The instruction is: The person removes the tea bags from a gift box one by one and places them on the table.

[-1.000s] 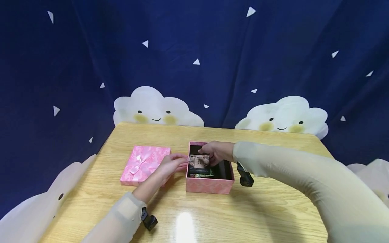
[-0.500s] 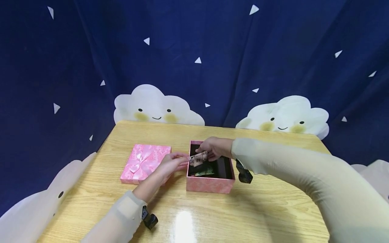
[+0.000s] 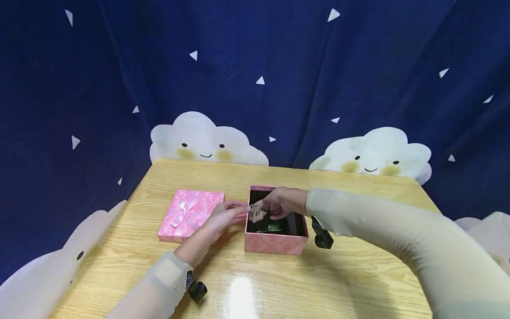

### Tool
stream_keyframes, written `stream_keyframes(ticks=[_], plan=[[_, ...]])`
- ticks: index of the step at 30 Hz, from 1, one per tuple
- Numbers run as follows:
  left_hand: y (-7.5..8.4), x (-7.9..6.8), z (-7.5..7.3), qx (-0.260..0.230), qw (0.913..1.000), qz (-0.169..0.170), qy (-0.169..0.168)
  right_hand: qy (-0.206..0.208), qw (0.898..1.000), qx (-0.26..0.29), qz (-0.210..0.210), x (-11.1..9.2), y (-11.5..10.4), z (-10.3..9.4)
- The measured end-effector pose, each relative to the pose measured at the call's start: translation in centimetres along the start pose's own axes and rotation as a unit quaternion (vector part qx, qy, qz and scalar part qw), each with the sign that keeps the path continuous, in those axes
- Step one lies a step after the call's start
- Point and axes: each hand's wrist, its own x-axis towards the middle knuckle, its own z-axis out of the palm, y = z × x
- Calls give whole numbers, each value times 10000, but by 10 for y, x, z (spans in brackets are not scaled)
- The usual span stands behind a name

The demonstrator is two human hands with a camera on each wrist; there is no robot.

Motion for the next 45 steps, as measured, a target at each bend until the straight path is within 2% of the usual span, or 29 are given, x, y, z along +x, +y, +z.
stream_keyframes(ticks=[2, 4, 5, 7, 8, 10, 11, 13, 14, 18, 20, 23, 27, 39, 45], plan=[[0, 0, 0, -5, 10000, -7, -10, -238, 9996, 139, -30, 4, 2, -4], [0, 0, 0, 2, 10000, -18, -21, -109, 9998, 175, -76, 4, 2, -2], [0, 0, 0, 5, 10000, -26, -25, -72, 9997, 208, -62, 13, 4, -4], [0, -1, 0, 10, 10000, -25, -30, -147, 9994, 300, -93, 43, 10, -12], [1, -1, 0, 19, 10000, -27, -35, -40, 9993, 339, -119, 56, 12, -15], [1, -1, 0, 24, 10000, -12, -22, 16, 9989, 461, -89, 77, 17, -24], [1, -1, 0, 27, 10000, -10, -12, 75, 9988, 463, -153, 77, 18, -27], [1, -2, 0, 37, 10000, -7, -10, 275, 9983, 404, -313, 56, 16, -29], [1, -2, 0, 38, 10000, -4, -6, 360, 9981, 304, -396, 34, 13, -27], [1, -2, 0, 31, 10000, 12, -49, 714, 9935, -292, -836, -74, -3, -14], [1, -2, 0, 40, 10000, 14, -63, 816, 9891, -481, -1128, -117, -8, -10], [1, -2, 0, 54, 10000, -33, -46, 898, 9813, -521, -1619, -148, -8, -7], [2, -2, 1, 50, 9999, -95, -7, 944, 9712, -498, -2129, -155, -3, -13], [2, -1, 1, -23, 9999, -93, 82, 615, 9562, 278, -2850, -151, 10, -40], [-1, -2, 2, -18, 10000, -24, 35, 778, 9365, 630, -3360, -147, 27, -47]])
